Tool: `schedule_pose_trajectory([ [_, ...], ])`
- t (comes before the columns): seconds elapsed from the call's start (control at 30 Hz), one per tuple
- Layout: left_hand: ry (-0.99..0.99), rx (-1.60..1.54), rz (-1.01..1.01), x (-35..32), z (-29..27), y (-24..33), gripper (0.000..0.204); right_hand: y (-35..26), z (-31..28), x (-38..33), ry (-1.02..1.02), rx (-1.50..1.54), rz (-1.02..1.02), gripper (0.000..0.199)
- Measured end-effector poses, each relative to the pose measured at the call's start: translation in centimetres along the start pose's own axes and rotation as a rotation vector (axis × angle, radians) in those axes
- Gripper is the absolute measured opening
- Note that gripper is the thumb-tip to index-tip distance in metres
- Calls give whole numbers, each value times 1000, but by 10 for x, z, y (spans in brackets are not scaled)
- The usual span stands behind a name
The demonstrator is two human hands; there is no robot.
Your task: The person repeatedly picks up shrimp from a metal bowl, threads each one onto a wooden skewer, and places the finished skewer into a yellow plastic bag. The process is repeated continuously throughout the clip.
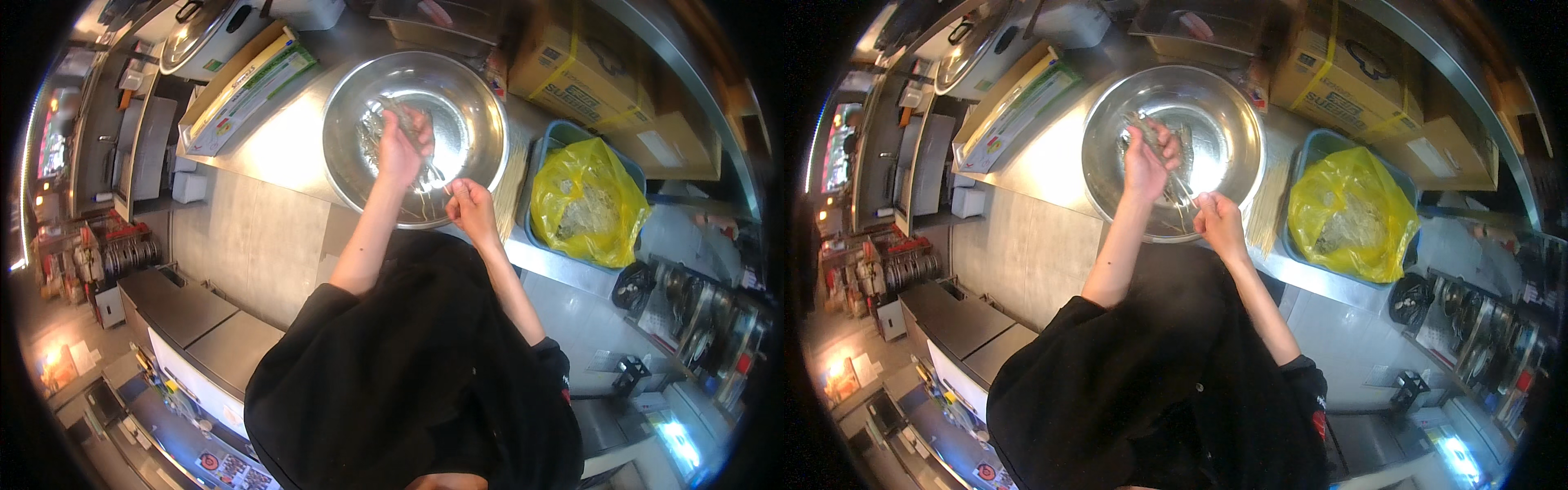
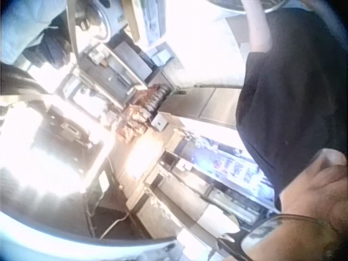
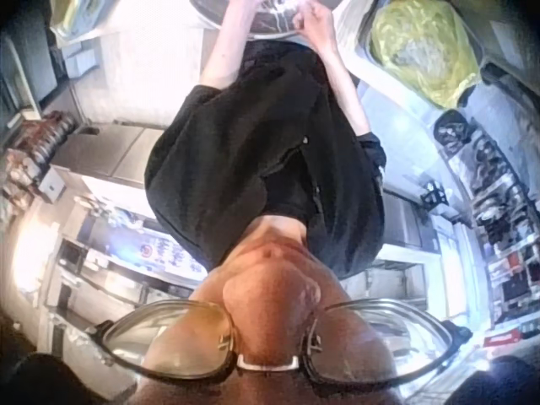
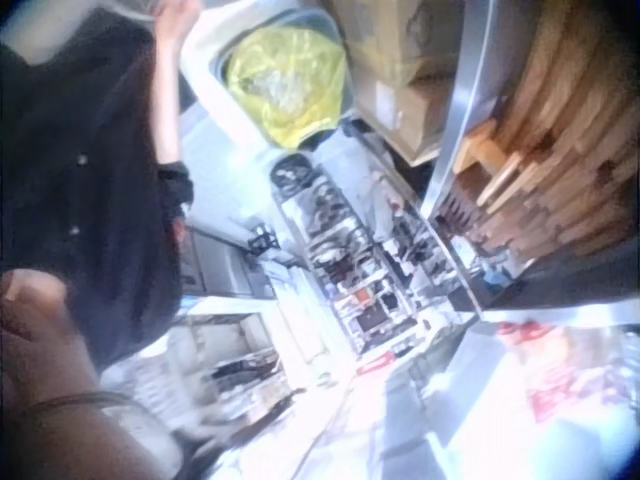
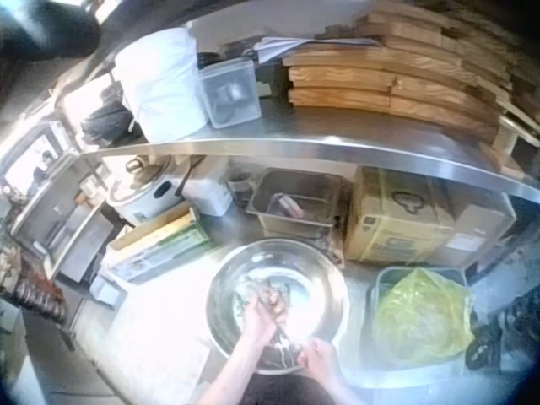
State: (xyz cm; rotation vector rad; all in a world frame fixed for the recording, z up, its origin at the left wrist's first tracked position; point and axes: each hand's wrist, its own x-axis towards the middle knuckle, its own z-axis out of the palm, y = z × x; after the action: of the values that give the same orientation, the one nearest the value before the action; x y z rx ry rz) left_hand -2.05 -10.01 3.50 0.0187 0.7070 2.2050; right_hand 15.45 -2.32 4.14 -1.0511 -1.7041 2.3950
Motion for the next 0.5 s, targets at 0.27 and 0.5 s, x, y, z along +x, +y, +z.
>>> schedule_pose_trajectory([
  [0.27,480,1843,254,28,-168,1,53,74,-78,-17,537,-745,-399,9],
  [0.5,-200,1584,377,19,37,-64,40,99,-77,40,478,-909,-24,15],
])
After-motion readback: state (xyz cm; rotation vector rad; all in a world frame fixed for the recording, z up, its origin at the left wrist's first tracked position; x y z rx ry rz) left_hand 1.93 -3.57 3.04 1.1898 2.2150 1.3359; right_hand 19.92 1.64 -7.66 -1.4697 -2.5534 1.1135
